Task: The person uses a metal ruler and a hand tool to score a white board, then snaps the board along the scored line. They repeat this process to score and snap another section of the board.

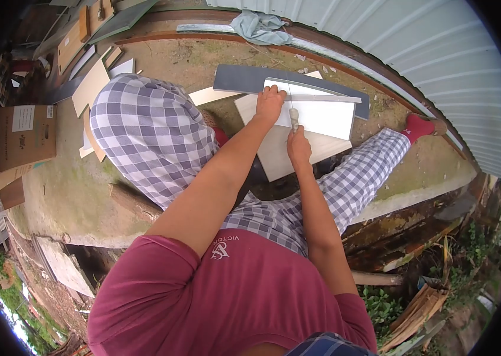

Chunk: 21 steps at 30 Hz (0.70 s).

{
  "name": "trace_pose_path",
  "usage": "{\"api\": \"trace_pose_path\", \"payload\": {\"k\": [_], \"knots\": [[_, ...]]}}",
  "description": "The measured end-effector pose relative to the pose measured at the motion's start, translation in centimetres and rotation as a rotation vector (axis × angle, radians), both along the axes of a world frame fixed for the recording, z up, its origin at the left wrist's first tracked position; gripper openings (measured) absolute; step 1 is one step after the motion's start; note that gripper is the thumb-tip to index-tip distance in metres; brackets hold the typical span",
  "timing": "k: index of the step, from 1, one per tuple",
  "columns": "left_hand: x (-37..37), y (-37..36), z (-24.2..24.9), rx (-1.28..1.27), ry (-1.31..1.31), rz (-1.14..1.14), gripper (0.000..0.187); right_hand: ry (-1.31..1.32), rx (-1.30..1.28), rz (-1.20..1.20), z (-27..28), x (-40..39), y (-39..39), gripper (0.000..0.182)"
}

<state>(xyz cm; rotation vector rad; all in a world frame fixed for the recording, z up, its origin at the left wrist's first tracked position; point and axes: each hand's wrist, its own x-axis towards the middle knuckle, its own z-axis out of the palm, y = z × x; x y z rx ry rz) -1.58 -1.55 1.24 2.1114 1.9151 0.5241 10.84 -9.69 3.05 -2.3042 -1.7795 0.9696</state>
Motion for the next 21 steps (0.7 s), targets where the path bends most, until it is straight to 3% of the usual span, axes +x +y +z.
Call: {"api": "trace_pose_path", "payload": {"k": [4, 6, 7, 10, 15, 17, 21], "knots": [[0.1, 0.0, -0.1, -0.059, 0.036, 0.009, 0.014, 0.175, 0.096, -0.014, -0.4, 1.7, -1.3, 0.032], [0.0, -0.1, -0.2, 0.017, -0.007, -0.002, 0.018, 0.396, 0.215, -0.153, 1.5, 2.6, -2.3, 0.031], [-0.1, -0.2, -0.2, 0.015, -0.006, -0.007, 0.018, 0.497, 0.073, -0.241, 2.7, 3.0, -2.1, 0.033], [0.1, 0.0, -0.4, 0.035, -0.003, 0.000, 0.017, 0.625, 0.193, -0.231, 5.9, 2.8, -1.2, 0.031], [0.1, 0.0, 0.1, -0.072, 0.036, 0.001, 0.016, 0.514, 0.190, -0.258, 4.8, 2.5, 0.5, 0.029], [0.1, 0.1, 0.2, -0.064, 0.029, 0.000, 0.017, 0.258, 0.193, -0.101, 2.8, 2.4, -0.1, 0.029], [0.2, 0.0, -0.1, -0.063, 0.014, 0.009, 0.018, 0.092, 0.134, -0.041, 1.5, 2.2, -2.0, 0.029]]}}
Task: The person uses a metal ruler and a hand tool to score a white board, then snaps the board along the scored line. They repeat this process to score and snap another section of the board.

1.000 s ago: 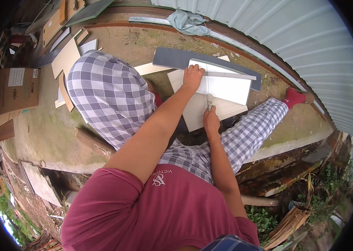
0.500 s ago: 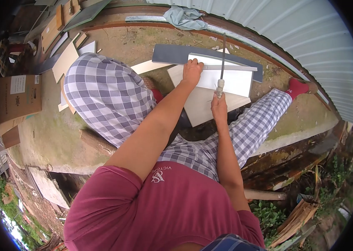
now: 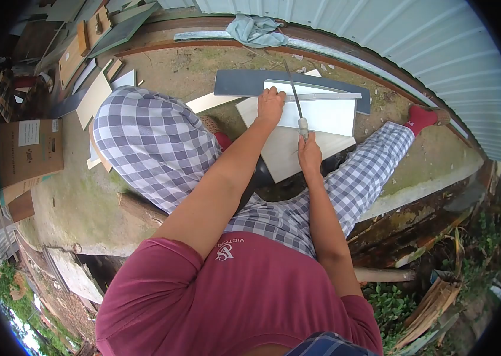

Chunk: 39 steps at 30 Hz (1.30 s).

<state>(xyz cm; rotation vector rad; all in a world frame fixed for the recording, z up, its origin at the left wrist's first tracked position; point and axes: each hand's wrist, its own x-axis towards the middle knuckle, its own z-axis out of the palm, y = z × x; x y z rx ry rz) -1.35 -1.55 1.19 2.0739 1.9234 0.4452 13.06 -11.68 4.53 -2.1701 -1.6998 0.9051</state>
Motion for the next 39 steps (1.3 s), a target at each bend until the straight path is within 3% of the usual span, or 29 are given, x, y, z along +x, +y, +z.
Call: {"api": "trace_pose_path", "payload": {"k": [3, 6, 18, 23, 34, 39], "knots": [[-0.1, -0.1, 0.1, 0.097, -0.025, -0.004, 0.018, -0.020, -0.014, 0.000, 0.0, 0.1, 0.1, 0.030], [0.0, 0.1, 0.1, 0.001, -0.008, -0.005, 0.018, -0.023, -0.009, 0.010, -0.1, 0.2, 0.2, 0.029], [-0.1, 0.3, -0.7, 0.050, 0.013, -0.018, 0.020, -0.105, -0.012, 0.030, -0.1, -0.1, 0.1, 0.027], [-0.2, 0.1, -1.5, 0.221, 0.067, -0.075, 0.015, -0.089, 0.020, 0.060, -0.7, -0.3, 0.0, 0.026], [0.7, -0.4, 0.8, -0.012, 0.102, -0.017, 0.014, -0.132, -0.050, 0.073, 0.1, -0.6, 1.3, 0.025], [0.9, -0.2, -0.2, 0.035, 0.113, -0.021, 0.012, -0.136, -0.048, 0.042, 0.5, 0.1, -1.3, 0.024]]}}
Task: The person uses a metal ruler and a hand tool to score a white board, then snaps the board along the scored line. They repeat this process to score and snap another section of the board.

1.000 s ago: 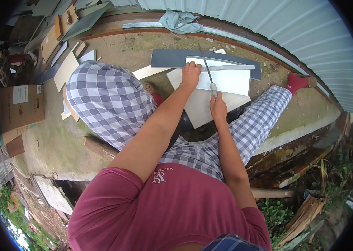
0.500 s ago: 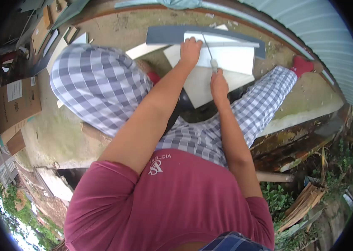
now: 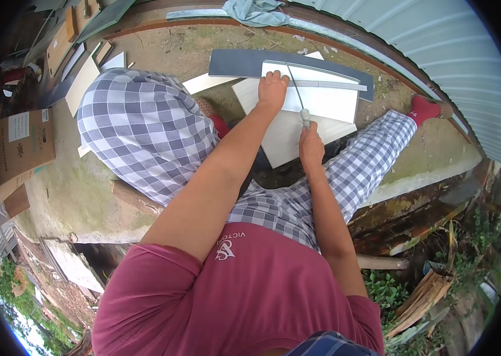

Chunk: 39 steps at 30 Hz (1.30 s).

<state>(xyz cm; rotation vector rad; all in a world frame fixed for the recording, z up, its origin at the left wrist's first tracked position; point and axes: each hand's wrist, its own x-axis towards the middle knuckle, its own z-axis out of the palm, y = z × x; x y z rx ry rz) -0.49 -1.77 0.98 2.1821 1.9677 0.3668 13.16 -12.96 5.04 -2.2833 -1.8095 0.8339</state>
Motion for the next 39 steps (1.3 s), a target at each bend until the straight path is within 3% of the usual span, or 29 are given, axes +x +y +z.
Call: {"api": "trace_pose_path", "payload": {"k": [7, 12, 17, 26, 39], "knots": [[-0.2, 0.1, 0.2, 0.021, -0.014, -0.012, 0.012, 0.039, 0.124, 0.009, -1.9, -2.0, 4.1, 0.024], [-0.7, 0.2, 0.1, 0.030, -0.029, -0.011, 0.012, 0.125, -0.017, -0.019, -1.0, -1.2, 3.2, 0.030], [-1.4, 0.9, -1.0, 0.088, 0.002, 0.035, 0.015, 0.207, 0.152, -0.104, -0.5, 1.1, 1.4, 0.026], [-1.0, 1.1, 0.0, 0.044, 0.078, 0.027, 0.015, 0.162, -0.007, -0.016, -0.8, -0.6, 1.0, 0.026], [-0.5, 1.3, 1.2, -0.126, 0.117, 0.021, 0.019, 0.047, 0.001, -0.020, 0.1, -0.7, 0.9, 0.021]]}}
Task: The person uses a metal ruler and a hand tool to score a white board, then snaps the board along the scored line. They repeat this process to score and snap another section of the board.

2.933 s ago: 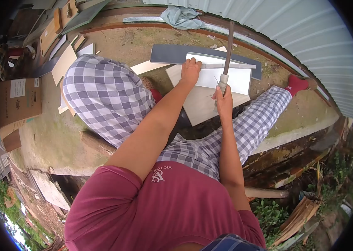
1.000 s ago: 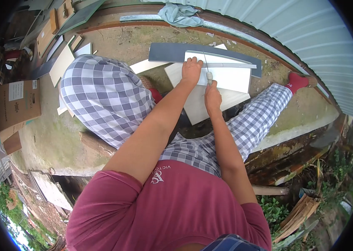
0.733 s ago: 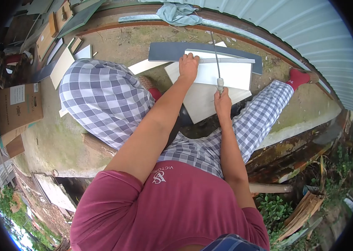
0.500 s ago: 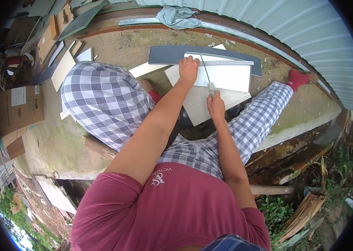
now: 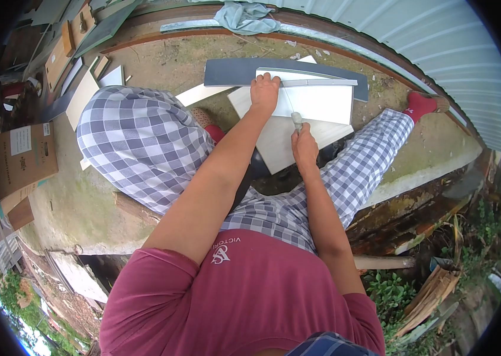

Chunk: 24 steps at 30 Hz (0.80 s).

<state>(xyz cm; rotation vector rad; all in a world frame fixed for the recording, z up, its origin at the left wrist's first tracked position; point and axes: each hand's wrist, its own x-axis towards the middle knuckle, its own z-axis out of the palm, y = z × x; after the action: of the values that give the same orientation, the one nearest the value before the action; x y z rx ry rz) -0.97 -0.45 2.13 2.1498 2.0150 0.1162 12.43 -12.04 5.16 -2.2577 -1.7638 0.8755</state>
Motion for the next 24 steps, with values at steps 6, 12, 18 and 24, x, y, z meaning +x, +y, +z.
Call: {"api": "trace_pose_path", "payload": {"k": [6, 12, 18, 24], "knots": [[-0.2, 0.1, -0.2, -0.006, 0.017, -0.021, 0.018, -0.051, 0.025, 0.011, 0.0, 0.1, -0.4, 0.020], [-0.3, -0.1, -0.4, 0.075, 0.012, -0.052, 0.017, -0.052, -0.019, 0.023, -0.3, 0.6, -1.3, 0.021], [-0.5, -0.3, -0.5, 0.100, 0.003, -0.074, 0.015, -0.033, -0.019, 0.019, -0.7, 0.9, -1.1, 0.019], [-0.3, -0.5, -0.5, 0.113, -0.010, -0.089, 0.014, -0.069, -0.038, 0.061, -1.5, -0.3, 2.5, 0.016]]}}
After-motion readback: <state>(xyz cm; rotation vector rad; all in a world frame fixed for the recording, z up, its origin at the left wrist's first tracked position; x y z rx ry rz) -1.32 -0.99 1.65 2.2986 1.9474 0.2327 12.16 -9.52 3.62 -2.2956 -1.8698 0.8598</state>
